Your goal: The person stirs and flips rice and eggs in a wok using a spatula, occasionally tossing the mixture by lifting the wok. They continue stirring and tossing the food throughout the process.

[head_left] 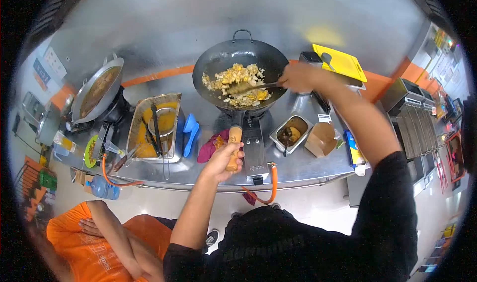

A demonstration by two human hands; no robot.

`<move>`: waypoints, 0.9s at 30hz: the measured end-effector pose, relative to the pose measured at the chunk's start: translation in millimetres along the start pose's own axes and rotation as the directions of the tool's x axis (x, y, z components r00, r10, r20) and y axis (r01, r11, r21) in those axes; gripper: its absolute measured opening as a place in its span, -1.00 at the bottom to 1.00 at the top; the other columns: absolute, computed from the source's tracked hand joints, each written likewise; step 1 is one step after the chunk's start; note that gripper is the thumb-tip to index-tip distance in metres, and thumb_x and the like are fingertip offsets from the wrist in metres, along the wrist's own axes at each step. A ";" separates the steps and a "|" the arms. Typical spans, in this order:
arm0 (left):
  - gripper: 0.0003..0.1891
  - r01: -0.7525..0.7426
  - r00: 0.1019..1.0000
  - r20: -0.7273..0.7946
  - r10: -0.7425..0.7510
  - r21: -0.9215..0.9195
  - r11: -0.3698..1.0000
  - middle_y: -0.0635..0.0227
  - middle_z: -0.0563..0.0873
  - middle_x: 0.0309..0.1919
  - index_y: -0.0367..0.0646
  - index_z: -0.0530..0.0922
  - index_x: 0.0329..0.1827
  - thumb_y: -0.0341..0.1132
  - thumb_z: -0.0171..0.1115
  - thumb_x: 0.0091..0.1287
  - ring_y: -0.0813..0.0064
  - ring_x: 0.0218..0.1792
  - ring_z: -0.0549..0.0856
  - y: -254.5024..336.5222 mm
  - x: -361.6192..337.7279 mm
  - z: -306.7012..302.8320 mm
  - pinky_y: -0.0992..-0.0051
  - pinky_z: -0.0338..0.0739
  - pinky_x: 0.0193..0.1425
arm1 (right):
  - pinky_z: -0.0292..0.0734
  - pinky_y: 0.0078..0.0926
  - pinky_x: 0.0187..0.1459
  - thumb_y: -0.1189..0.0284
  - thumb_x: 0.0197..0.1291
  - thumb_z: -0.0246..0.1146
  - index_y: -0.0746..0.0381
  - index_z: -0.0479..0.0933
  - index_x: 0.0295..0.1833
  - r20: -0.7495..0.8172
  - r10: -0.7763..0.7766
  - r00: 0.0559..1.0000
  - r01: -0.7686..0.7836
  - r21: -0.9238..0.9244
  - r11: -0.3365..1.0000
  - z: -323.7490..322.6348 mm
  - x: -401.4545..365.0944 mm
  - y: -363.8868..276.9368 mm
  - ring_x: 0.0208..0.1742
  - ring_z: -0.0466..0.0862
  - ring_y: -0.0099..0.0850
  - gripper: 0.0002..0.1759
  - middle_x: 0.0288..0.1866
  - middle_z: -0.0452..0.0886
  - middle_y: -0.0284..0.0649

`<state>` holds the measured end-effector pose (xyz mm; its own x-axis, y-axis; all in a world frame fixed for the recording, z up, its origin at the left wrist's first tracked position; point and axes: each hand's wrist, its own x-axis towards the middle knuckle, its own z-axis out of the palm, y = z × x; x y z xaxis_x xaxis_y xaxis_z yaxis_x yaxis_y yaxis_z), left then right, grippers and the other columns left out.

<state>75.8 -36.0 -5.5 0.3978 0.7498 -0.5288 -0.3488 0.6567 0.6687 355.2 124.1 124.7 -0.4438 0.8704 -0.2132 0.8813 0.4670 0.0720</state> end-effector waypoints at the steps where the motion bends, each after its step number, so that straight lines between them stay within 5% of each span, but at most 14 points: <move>1: -0.70 0.004 1.000 0.007 -0.004 -0.009 1.000 0.53 0.51 -0.43 -0.06 0.46 0.05 -0.19 0.19 0.33 0.71 -0.58 0.46 0.6 0.6 1.5 0.65 0.40 -0.52 | 0.55 -0.23 -0.13 0.33 0.22 0.13 0.20 0.62 0.06 0.029 -0.077 0.997 0.075 0.060 0.995 -37.8 -28.3 -0.7 -0.17 0.70 -0.10 -0.65 -0.20 0.69 0.03; 3: -0.75 0.022 0.999 0.049 -0.019 -0.049 0.999 0.48 0.52 -0.46 -0.04 0.43 -0.04 -0.21 0.23 0.31 0.64 -0.55 0.49 1.2 2.7 1.7 0.57 0.42 -0.48 | 0.56 -0.21 -0.16 0.34 0.23 0.13 0.21 0.63 0.03 0.068 -0.155 0.986 0.146 0.126 0.981 -52.8 -37.0 -6.4 -0.20 0.70 -0.10 -0.67 -0.24 0.70 0.01; 5: -0.75 0.027 0.999 0.033 -0.026 -0.039 0.999 0.48 0.52 -0.46 -0.04 0.43 -0.03 -0.22 0.23 0.31 0.64 -0.54 0.49 1.0 1.3 4.1 0.57 0.42 -0.48 | 0.57 -0.22 -0.20 0.33 0.26 0.10 0.20 0.63 0.03 0.122 -0.004 0.992 -0.015 0.147 0.989 -43.7 -19.6 -31.9 -0.21 0.70 -0.09 -0.67 -0.24 0.69 0.03; 8: -0.74 0.032 0.999 0.040 -0.029 -0.059 0.998 0.48 0.52 -0.46 -0.05 0.43 -0.03 -0.22 0.23 0.31 0.65 -0.54 0.49 -1.9 3.2 7.3 0.58 0.42 -0.48 | 0.55 -0.23 -0.22 0.37 0.30 0.01 0.24 0.59 0.06 0.246 -0.002 0.969 0.019 -0.067 0.998 -10.5 -2.8 -58.4 -0.23 0.68 -0.08 -0.66 -0.26 0.67 0.07; 10: -0.75 0.026 0.999 0.033 -0.024 -0.066 0.997 0.48 0.51 -0.45 -0.04 0.43 -0.03 -0.22 0.22 0.32 0.65 -0.54 0.48 -0.6 3.2 5.3 0.58 0.43 -0.47 | 0.53 -0.21 -0.20 0.39 0.29 -0.05 0.30 0.57 0.05 0.222 0.010 0.975 -0.027 0.075 0.997 30.6 8.9 -43.8 -0.22 0.67 -0.06 -0.63 -0.26 0.65 0.13; 11: -0.75 0.028 0.999 0.029 -0.027 -0.061 0.998 0.48 0.51 -0.45 -0.04 0.43 -0.03 -0.22 0.22 0.32 0.65 -0.54 0.48 0.4 2.9 1.8 0.58 0.43 -0.47 | 0.54 -0.16 -0.19 0.40 0.26 -0.07 0.39 0.57 -0.05 0.076 -0.156 0.985 0.136 0.219 0.966 33.8 -11.1 -24.5 -0.27 0.67 -0.04 -0.63 -0.32 0.64 0.12; 14: -0.75 0.034 0.999 0.034 -0.032 -0.056 0.998 0.48 0.51 -0.44 -0.04 0.43 -0.02 -0.21 0.20 0.32 0.66 -0.54 0.48 -5.2 3.6 0.3 0.58 0.43 -0.47 | 0.56 -0.11 -0.14 0.37 0.25 -0.05 0.38 0.58 -0.09 0.088 -0.207 0.974 0.186 0.200 0.962 18.7 -19.9 -18.0 -0.25 0.67 -0.01 -0.63 -0.27 0.65 0.14; 16: -0.74 0.027 0.999 0.025 -0.026 -0.045 0.999 0.49 0.51 -0.44 -0.03 0.42 -0.01 -0.21 0.21 0.32 0.66 -0.54 0.48 -2.0 6.8 5.6 0.58 0.43 -0.48 | 0.53 -0.08 -0.13 0.37 0.24 -0.04 0.32 0.60 -0.04 0.111 0.156 0.981 -0.180 0.256 0.950 49.5 30.0 -26.8 -0.24 0.66 0.02 -0.63 -0.24 0.65 0.12; 18: -0.73 0.022 1.000 0.023 -0.021 -0.050 0.999 0.49 0.51 -0.46 -0.03 0.41 0.00 -0.21 0.21 0.31 0.66 -0.54 0.48 -3.4 8.0 4.8 0.57 0.42 -0.49 | 0.53 -0.09 -0.18 0.33 0.22 0.02 0.31 0.61 -0.04 -0.100 0.018 0.995 -0.007 0.107 0.994 42.0 40.2 -17.3 -0.27 0.65 0.02 -0.63 -0.22 0.67 0.09; 20: -0.71 0.034 0.999 -0.001 -0.034 -0.003 0.999 0.50 0.50 -0.44 -0.04 0.46 0.04 -0.18 0.19 0.32 0.66 -0.56 0.45 -0.6 3.6 6.5 0.60 0.39 -0.50 | 0.52 -0.18 -0.22 0.27 0.15 0.12 0.26 0.63 -0.03 -0.006 -0.056 0.998 0.056 0.034 0.998 -31.6 7.9 8.2 -0.34 0.63 -0.10 -0.62 -0.35 0.67 -0.03; 22: -0.71 0.033 0.999 0.001 -0.033 0.002 0.999 0.50 0.51 -0.43 -0.05 0.46 0.05 -0.19 0.19 0.32 0.65 -0.56 0.45 4.2 3.0 5.7 0.59 0.39 -0.50 | 0.48 -0.30 -0.42 0.23 0.12 0.17 0.24 0.64 -0.04 0.241 0.040 0.970 -0.029 -0.046 0.999 -104.5 -36.5 15.9 -0.54 0.53 -0.27 -0.61 -0.54 0.58 -0.15; 23: -0.71 0.039 0.999 -0.011 -0.039 0.019 0.999 0.50 0.51 -0.43 -0.05 0.45 0.05 -0.19 0.18 0.33 0.65 -0.57 0.45 4.9 2.6 2.7 0.59 0.39 -0.49 | 0.48 -0.30 -0.42 0.23 0.12 0.17 0.24 0.64 -0.04 0.247 0.033 0.968 -0.021 -0.054 0.998 -123.5 -44.2 9.1 -0.54 0.53 -0.27 -0.61 -0.54 0.58 -0.15; 25: -0.70 0.032 0.999 -0.010 -0.032 0.016 0.999 0.51 0.51 -0.43 -0.05 0.45 0.06 -0.18 0.18 0.33 0.65 -0.56 0.45 4.0 3.5 -4.1 0.58 0.39 -0.49 | 0.36 -0.38 -0.62 0.22 0.16 0.15 0.22 0.64 -0.03 0.440 0.284 0.852 -0.303 -0.028 0.953 -143.4 -55.0 -6.7 -0.69 0.38 -0.35 -0.61 -0.65 0.45 -0.24; 27: -0.70 0.020 1.000 -0.001 -0.020 0.024 1.000 0.51 0.51 -0.43 -0.04 0.45 0.06 -0.18 0.17 0.33 0.65 -0.56 0.44 6.6 3.8 -8.5 0.58 0.39 -0.48 | 0.26 -0.40 -0.76 0.19 0.18 0.14 0.23 0.63 0.00 0.410 0.296 0.863 -0.229 -0.206 0.951 -117.3 -28.7 -24.4 -0.80 0.35 -0.33 -0.59 -0.67 0.49 -0.22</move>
<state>67.7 -28.1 -7.6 0.4036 0.7367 -0.5425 -0.3208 0.6693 0.6702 327.4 106.0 243.4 -0.0555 0.8255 -0.5617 0.9065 0.2774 0.3182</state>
